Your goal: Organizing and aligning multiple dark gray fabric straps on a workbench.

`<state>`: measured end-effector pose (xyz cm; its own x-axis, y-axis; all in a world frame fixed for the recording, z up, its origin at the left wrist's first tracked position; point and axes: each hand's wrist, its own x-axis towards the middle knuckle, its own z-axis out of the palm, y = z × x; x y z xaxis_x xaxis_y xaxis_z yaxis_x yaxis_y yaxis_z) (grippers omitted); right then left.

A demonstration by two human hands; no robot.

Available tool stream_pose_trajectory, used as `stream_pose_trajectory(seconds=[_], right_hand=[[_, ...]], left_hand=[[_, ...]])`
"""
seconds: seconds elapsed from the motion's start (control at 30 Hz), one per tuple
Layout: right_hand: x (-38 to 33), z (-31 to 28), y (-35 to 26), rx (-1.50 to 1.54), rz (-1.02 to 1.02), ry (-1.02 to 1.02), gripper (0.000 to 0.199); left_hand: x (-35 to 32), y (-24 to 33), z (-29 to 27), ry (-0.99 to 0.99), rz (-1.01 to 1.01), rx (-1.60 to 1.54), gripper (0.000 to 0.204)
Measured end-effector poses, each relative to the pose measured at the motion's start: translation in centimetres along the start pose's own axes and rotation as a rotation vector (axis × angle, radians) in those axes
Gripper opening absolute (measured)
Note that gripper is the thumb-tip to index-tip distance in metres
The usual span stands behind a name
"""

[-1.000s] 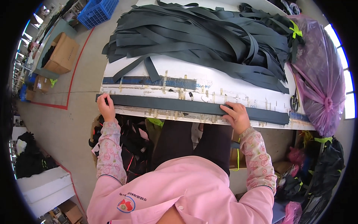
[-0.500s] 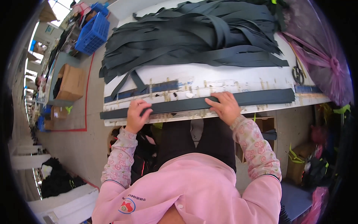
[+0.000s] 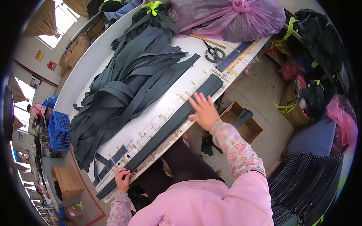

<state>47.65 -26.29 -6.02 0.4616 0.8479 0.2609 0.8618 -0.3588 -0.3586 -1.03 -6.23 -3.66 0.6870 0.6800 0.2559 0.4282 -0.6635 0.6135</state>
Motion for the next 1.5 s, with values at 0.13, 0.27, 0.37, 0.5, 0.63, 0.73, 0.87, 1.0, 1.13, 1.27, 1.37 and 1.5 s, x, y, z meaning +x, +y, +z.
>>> stream_pose_trajectory(seconds=[0.13,0.27,0.37,0.5,0.63,0.73,0.87,1.0,1.13,1.27,1.37,1.5], right_hand=[[-0.1,-1.6,6.5,0.051,0.177,0.07,0.07],[0.1,-2.2,8.6,0.211,0.171,0.24,0.057],[1.4,-3.5,10.9,0.279,0.301,0.315,0.056],[2.8,-4.1,11.9,0.251,0.357,0.18,0.057],[3.1,-2.5,13.5,0.342,0.387,0.307,0.035],[3.6,-1.8,13.5,0.351,0.407,0.406,0.023],[3.9,-2.4,14.0,0.289,0.452,0.462,0.017],[3.7,-4.8,12.1,0.234,0.349,0.62,0.026],[4.1,-2.5,5.9,0.149,-0.026,0.345,0.053],[3.3,-0.2,6.1,0.055,0.008,0.109,0.069],[3.6,-0.1,6.5,0.025,-0.014,0.107,0.072],[4.2,0.3,6.5,0.035,-0.015,0.117,0.071]], left_hand=[[0.3,0.0,-0.4,-0.038,0.033,0.039,0.018],[-0.1,-0.3,-0.5,-0.041,0.001,0.054,0.017],[0.1,-0.1,-0.5,-0.061,0.012,0.064,0.017],[0.1,-0.1,-0.5,-0.069,0.024,0.084,0.016],[0.2,-0.2,-0.4,-0.081,0.016,0.087,0.016],[0.2,-0.2,-0.6,-0.096,-0.02,0.073,0.013],[0.3,-0.3,-0.6,-0.104,-0.013,0.08,0.013],[0.7,0.1,-0.4,-0.12,0.012,0.089,0.014],[-0.3,0.0,-1.2,-0.119,0.001,0.121,0.013],[0.2,0.2,-1.0,-0.132,0.0,0.126,0.013],[0.4,0.1,-0.7,-0.123,0.017,0.092,0.013],[0.4,-0.5,-0.6,-0.106,0.056,0.122,0.013]])
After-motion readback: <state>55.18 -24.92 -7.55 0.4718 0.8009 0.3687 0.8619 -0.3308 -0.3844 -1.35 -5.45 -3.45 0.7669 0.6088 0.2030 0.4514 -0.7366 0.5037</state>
